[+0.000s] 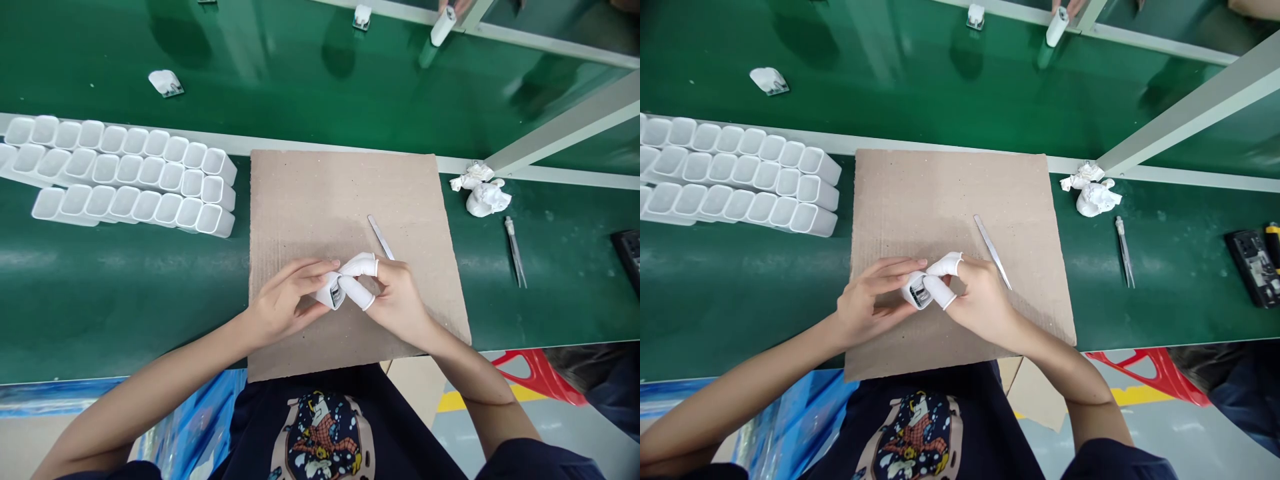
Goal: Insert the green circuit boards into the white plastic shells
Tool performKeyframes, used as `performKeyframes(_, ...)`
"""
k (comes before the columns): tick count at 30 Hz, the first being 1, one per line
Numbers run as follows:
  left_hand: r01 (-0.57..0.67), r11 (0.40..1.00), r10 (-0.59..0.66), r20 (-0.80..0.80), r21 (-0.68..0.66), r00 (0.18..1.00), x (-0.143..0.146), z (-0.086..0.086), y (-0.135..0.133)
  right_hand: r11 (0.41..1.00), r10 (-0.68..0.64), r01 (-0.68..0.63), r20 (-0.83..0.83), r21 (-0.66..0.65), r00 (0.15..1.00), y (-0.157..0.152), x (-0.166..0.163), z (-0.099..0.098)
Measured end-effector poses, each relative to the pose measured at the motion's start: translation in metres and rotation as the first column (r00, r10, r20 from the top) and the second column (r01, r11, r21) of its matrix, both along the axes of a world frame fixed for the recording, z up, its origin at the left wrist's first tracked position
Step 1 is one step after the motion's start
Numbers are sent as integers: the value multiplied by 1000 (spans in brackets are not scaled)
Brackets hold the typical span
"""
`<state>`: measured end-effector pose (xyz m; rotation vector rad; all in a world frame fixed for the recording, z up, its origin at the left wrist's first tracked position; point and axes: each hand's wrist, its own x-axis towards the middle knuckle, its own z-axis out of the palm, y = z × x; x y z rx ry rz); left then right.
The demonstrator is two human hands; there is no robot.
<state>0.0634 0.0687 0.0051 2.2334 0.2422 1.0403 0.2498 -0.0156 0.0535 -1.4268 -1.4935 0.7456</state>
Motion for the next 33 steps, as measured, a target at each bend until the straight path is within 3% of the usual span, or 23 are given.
performKeyframes(5, 6, 998, -2, 72, -55, 997, 1, 3, 2, 999, 39, -38, -79, 12, 996, 0, 2, 2)
performKeyframes(12, -63, 992, 63, 5, 105, 998, 1, 1, -1, 997, -61, 52, 203, 51, 977, -3, -6, -1)
performKeyframes(16, -85, 986, 87, -8, 141, 996, 1, 1, -3, 997, -71, 61, 265, 46, 962, -3, -9, -4)
performKeyframes(24, -101, 965, 111, -27, 242, 993, -1, 3, -5, 997, -77, 67, 242, 49, 967, -2, -9, -6)
performKeyframes(30, -95, 975, 98, -6, 203, 995, -1, 4, -5, 998, -57, 52, 186, 26, 981, -1, -6, -4)
performKeyframes(33, -86, 962, 94, -18, 258, 995, 0, 5, -4, 999, -46, 47, 189, 2, 981, 0, -5, -5)
